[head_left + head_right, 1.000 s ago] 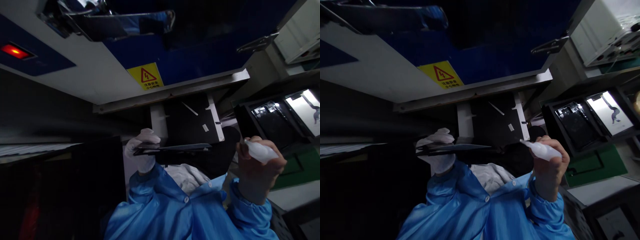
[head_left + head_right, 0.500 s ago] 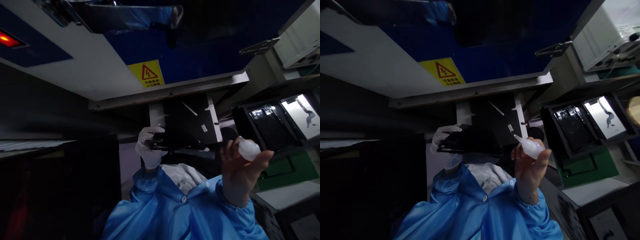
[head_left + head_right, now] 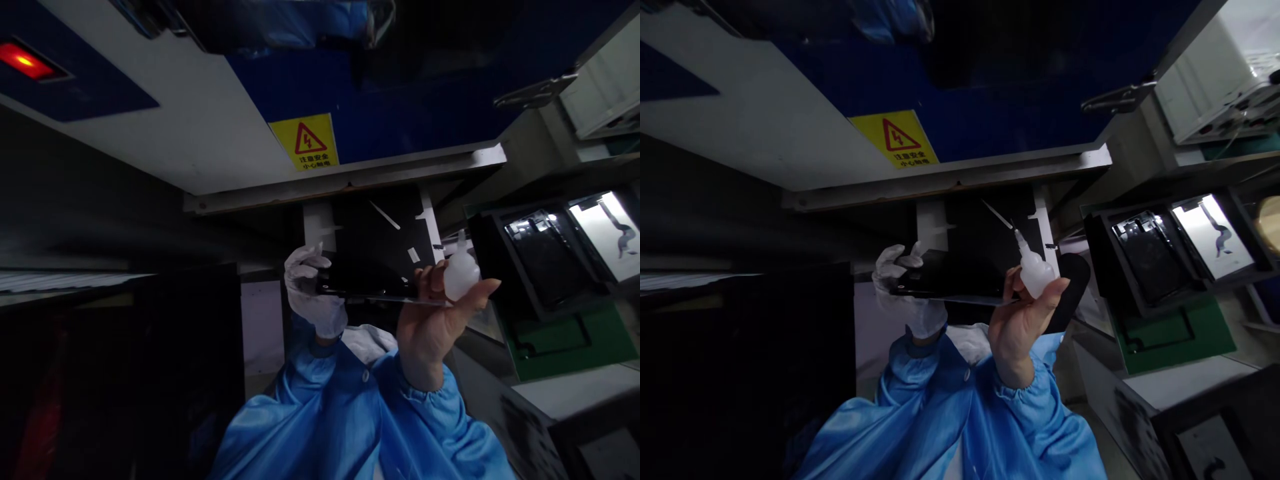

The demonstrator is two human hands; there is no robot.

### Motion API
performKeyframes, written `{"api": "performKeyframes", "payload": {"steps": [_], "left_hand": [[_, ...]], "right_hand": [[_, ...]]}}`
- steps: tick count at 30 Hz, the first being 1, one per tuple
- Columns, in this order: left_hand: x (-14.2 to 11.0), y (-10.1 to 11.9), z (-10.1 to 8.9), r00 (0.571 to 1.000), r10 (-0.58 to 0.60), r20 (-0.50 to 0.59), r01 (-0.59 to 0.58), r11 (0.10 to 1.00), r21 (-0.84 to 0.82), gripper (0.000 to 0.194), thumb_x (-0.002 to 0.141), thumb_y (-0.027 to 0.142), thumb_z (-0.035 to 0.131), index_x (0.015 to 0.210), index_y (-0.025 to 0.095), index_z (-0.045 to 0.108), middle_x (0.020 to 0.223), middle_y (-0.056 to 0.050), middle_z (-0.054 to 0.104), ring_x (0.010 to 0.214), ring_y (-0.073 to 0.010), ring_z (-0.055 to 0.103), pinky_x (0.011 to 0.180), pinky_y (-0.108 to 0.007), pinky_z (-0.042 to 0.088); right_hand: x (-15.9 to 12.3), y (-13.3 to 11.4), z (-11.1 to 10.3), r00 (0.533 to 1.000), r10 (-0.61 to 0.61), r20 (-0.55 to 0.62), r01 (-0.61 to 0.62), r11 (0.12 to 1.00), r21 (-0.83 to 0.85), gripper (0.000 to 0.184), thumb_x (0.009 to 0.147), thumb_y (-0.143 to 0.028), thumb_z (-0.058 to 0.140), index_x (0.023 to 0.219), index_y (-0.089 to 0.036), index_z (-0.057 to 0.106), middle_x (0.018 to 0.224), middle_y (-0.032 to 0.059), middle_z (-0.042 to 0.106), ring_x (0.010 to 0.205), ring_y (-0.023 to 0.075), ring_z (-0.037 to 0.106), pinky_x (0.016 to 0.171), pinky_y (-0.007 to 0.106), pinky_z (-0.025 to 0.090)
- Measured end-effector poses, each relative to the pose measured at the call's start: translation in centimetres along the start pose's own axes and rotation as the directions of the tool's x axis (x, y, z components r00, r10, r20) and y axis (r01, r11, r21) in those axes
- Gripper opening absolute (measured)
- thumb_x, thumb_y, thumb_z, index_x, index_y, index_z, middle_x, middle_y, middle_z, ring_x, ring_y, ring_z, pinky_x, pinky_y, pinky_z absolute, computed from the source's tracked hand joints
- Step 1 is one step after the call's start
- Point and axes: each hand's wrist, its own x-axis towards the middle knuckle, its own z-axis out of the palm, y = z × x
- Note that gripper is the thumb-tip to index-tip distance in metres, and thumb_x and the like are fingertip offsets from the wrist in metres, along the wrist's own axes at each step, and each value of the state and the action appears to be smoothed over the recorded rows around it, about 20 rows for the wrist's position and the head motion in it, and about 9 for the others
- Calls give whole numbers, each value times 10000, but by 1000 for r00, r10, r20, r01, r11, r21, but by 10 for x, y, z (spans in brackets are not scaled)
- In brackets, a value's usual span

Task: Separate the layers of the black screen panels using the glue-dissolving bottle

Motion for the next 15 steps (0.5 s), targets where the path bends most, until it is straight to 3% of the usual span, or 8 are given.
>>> {"api": "performKeyframes", "payload": {"steps": [2,4,9,15], "left_hand": [[10,15,-4,943,-63,-326,7,986,-169,216,1112,367,510,1308,299,449,1367,-110,612,981,-209,697,1082,-609,670],[19,25,-9,873,-65,-484,-69,965,-254,313,1123,482,545,1379,317,473,1256,-50,618,928,-183,684,1019,-545,701],[27,33,-19,865,120,-487,-224,961,-161,521,991,579,761,1391,308,566,1067,-13,638,1071,-265,697,954,-508,674],[28,30,-22,830,111,-547,-291,922,-254,585,972,720,719,1419,363,596,1036,-32,629,998,-277,620,880,-492,661]], "right_hand": [[1,-5,7,1000,-11,-22,12,998,54,670,1147,-779,219,882,-283,584,672,-26,410,598,200,504,620,369,465],[1,-11,14,999,-13,-47,19,992,121,633,1152,-762,297,846,-280,571,671,-35,413,590,184,493,606,349,452],[-3,-19,27,999,9,-44,1,974,226,629,1119,-794,443,785,-272,554,649,-55,409,558,156,453,560,316,425],[-6,-19,24,999,34,26,-40,967,250,642,1075,-821,541,746,-270,531,646,-54,404,584,157,482,562,304,446]]}}
